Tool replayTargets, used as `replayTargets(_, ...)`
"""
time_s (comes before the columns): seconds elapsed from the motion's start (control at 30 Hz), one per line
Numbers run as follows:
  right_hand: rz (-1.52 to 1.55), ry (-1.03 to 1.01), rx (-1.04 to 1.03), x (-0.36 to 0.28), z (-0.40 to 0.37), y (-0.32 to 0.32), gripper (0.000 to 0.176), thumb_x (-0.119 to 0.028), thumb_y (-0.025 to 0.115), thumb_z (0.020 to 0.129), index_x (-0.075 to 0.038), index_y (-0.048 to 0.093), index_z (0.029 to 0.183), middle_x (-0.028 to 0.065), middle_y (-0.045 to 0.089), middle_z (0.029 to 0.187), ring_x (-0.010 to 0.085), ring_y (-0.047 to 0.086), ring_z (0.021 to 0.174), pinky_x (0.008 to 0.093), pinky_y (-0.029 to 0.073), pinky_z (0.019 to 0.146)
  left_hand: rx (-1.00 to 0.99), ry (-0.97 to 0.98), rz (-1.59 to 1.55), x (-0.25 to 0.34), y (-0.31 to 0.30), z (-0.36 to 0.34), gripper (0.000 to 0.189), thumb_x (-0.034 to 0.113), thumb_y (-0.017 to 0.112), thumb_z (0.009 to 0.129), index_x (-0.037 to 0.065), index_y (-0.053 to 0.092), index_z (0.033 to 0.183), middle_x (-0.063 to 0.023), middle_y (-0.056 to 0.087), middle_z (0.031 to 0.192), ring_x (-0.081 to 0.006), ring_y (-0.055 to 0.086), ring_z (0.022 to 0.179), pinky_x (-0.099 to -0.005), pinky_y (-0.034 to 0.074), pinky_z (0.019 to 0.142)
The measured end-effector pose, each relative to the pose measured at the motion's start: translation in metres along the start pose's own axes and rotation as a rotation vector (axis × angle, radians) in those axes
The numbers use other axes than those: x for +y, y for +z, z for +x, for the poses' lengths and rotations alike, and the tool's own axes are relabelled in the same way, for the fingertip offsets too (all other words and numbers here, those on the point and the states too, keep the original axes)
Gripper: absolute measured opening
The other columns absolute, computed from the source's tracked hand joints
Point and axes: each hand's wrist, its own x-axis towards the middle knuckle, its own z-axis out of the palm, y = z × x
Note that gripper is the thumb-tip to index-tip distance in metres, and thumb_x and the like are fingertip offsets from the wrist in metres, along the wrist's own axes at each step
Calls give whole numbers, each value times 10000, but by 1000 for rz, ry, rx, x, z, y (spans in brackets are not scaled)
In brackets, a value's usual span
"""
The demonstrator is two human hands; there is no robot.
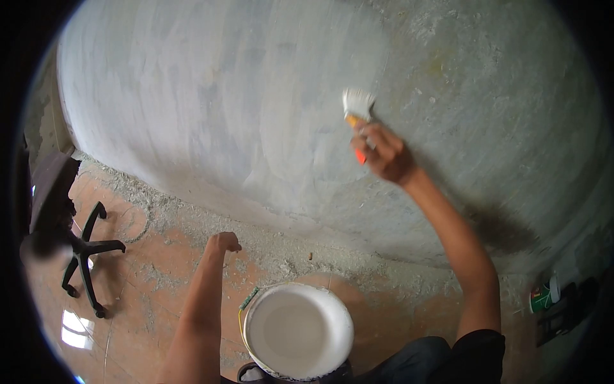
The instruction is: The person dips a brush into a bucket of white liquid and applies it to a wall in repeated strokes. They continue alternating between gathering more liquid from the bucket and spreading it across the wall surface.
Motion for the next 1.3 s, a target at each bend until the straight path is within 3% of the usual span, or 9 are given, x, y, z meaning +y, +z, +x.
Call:
replayTargets(0.23,355,133,-297,-65,-35,16,86,-124,488,912,-53,523,944,111,607,909,190,635,716,254,577,565,-24,67,12,-19,7,24,254,240,656,736,135,700,962,-89,661,1045,-263,627,976,-391,490,834)
replayTargets(0.4,338,580,-223,32,16,-16,130,-203,506,928,-81,512,974,84,614,803,165,614,657,282,508,573,-50,6,46,-15,8,27,275,234,658,737,137,691,993,-95,634,1113,-263,610,1018,-393,487,841)
replayTargets(0.5,139,349,124,90,65,-51,155,-213,525,920,-92,510,1015,94,619,812,200,633,708,300,524,650,-30,2,67,-8,4,16,290,234,657,736,133,686,1006,-96,619,1145,-268,602,1034,-397,486,842)
replayTargets(0.6,-66,275,142,111,100,-87,161,-178,547,902,-93,505,1031,96,613,859,217,640,780,314,535,663,-16,28,111,-9,10,25,304,328,613,754,174,701,1001,-64,635,1121,-269,590,1040,-422,473,860)
replayTargets(0.67,-128,182,260,103,119,-100,159,-86,597,857,-52,472,949,90,565,783,242,590,633,329,471,539,-23,31,96,-2,2,11,300,328,613,753,179,702,998,-62,635,1122,-268,591,1039,-422,473,861)
replayTargets(0.73,-166,84,289,111,106,-92,149,-103,599,866,-76,554,1006,90,622,927,260,627,830,317,504,718,-29,30,75,3,-4,-1,297,328,613,752,184,703,995,-60,635,1123,-268,592,1037,-423,473,861)
replayTargets(0.9,-332,-85,66,81,55,-48,299,11,573,791,-107,490,1053,93,583,963,291,626,875,348,564,711,-22,54,29,1,-2,7,314,230,677,721,133,682,1020,-105,634,1115,-283,604,1032,-401,488,842)
replayTargets(1.2,269,-34,-283,-65,-35,12,62,-72,542,856,-73,535,918,117,615,946,216,638,798,305,596,654,44,36,62,-16,3,18,259,319,630,763,178,714,962,-53,674,1020,-247,623,965,-397,491,824)
replayTargets(1.3,505,200,-313,-76,-45,28,127,-178,503,918,-53,513,936,72,596,827,188,624,709,325,523,503,-10,50,-8,-16,-6,8,325,210,677,718,115,676,1029,-105,638,1105,-282,611,1021,-404,492,836)
